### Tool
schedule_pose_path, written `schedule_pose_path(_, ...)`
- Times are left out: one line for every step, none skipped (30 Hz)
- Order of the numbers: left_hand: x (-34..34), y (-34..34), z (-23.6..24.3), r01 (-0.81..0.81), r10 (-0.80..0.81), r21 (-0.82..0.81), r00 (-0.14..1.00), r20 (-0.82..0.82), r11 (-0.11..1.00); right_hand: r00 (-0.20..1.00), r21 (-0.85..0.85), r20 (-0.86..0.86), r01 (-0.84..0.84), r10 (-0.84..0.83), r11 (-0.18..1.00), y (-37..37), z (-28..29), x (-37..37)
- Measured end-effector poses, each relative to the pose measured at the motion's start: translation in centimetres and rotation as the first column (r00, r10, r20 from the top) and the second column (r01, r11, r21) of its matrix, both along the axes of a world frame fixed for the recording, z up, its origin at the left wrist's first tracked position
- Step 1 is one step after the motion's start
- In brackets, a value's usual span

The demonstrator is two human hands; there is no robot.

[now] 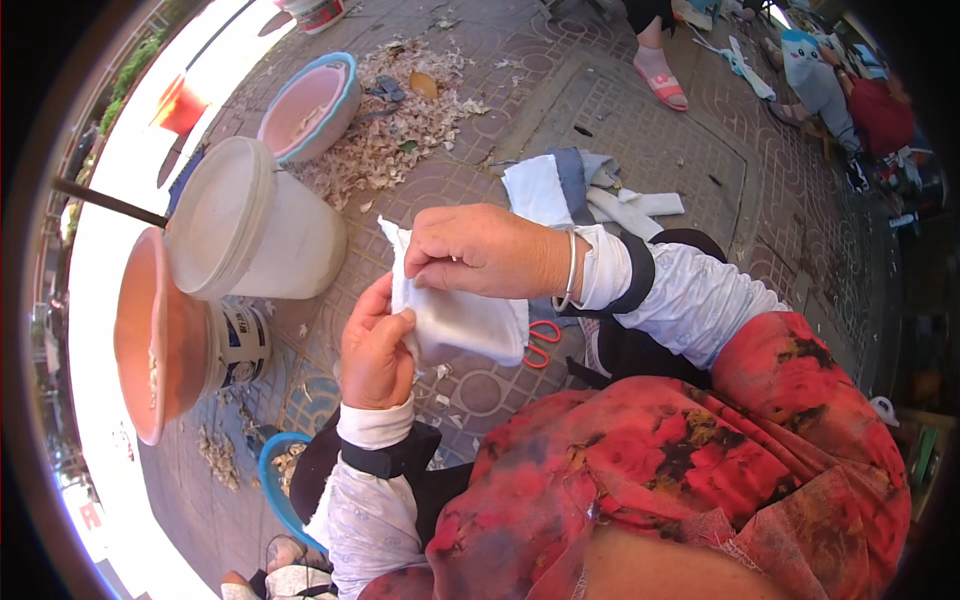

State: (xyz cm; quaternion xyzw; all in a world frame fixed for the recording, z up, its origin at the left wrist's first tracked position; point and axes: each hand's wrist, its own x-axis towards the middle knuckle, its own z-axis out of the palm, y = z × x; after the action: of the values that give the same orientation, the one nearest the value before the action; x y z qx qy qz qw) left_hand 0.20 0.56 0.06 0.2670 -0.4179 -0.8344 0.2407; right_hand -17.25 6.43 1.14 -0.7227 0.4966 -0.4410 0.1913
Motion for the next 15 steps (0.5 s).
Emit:
schedule_pose_path(-0.02, 0.02, 0.08, -0.006, 0.007, -0.022, 1.0, 0.005, 1.0, 1.0, 0.0, 0.001, 0.0, 0.0, 1.0, 0.16, -0.13, 0.28)
schedule_pose_path(-0.05, 0.03, 0.1, -0.006, 0.006, -0.022, 1.0, 0.006, 1.0, 0.999, -0.005, -0.049, 0.014, -0.014, 1.0, 0.31, -0.23, 0.51)
schedule_pose_path(-0.1, 0.06, 0.1, -0.005, 0.004, -0.03, 1.0, -0.012, 1.0, 0.995, -0.011, -0.1, 0.028, -0.029, 1.0, 0.41, -0.28, 0.63)
schedule_pose_path(-0.17, 0.11, 0.12, -0.003, 0.002, -0.039, 0.999, -0.032, 0.999, 0.995, -0.011, -0.1, 0.029, -0.03, 1.0, 0.48, -0.26, 0.63)
schedule_pose_path(-0.25, 0.16, 0.27, -0.002, 0.001, -0.038, 0.999, -0.033, 0.999, 0.995, 0.024, -0.102, 0.023, -0.02, 0.999, 0.54, -0.22, 0.59)
schedule_pose_path(-0.35, 0.22, 0.5, 0.021, -0.022, -0.042, 0.999, -0.023, 0.999, 0.994, 0.059, -0.104, 0.017, -0.011, 0.998, 0.61, -0.19, 0.56)
schedule_pose_path(-0.38, 0.3, 0.66, 0.043, -0.043, -0.045, 0.999, -0.013, 0.998, 0.994, 0.059, -0.105, 0.018, -0.012, 0.998, 0.67, -0.24, 0.64)
schedule_pose_path(-0.38, 0.36, 0.63, 0.044, -0.045, -0.045, 0.999, -0.014, 0.998, 0.99, 0.06, -0.138, 0.047, -0.039, 0.997, 0.7, -0.39, 0.75)
schedule_pose_path(-0.38, 0.43, 0.51, 0.074, -0.073, -0.07, 0.997, 0.004, 0.995, 0.983, 0.059, -0.17, 0.077, -0.066, 0.995, 0.72, -0.53, 0.81)
schedule_pose_path(-0.38, 0.46, 0.33, 0.103, -0.101, -0.094, 0.995, 0.021, 0.99, 0.983, 0.058, -0.172, 0.078, -0.067, 0.995, 0.72, -0.71, 0.87)
schedule_pose_path(-0.44, 0.51, 0.1, 0.104, -0.103, -0.094, 0.994, 0.02, 0.99, 0.972, 0.04, -0.22, 0.096, -0.085, 0.995, 0.72, -0.88, 0.9)
schedule_pose_path(-0.54, 0.58, -0.16, 0.092, -0.092, -0.068, 0.996, 0.011, 0.993, 0.958, 0.022, -0.267, 0.112, -0.103, 0.993, 0.72, -1.0, 0.91)
schedule_pose_path(-0.52, 0.64, -0.24, 0.077, -0.077, -0.042, 0.997, 0.004, 0.996, 0.958, 0.019, -0.267, 0.111, -0.102, 0.994, 0.67, -1.03, 1.01)
schedule_pose_path(-0.48, 0.6, -0.23, 0.076, -0.076, -0.044, 0.997, 0.004, 0.996, 0.95, -0.029, -0.283, 0.127, -0.13, 0.991, 0.61, -1.04, 1.11)
schedule_pose_path(-0.44, 0.46, -0.21, 0.048, -0.048, -0.024, 0.999, 0.012, 0.999, 0.941, -0.078, -0.298, 0.142, -0.159, 0.987, 0.55, -1.07, 1.19)
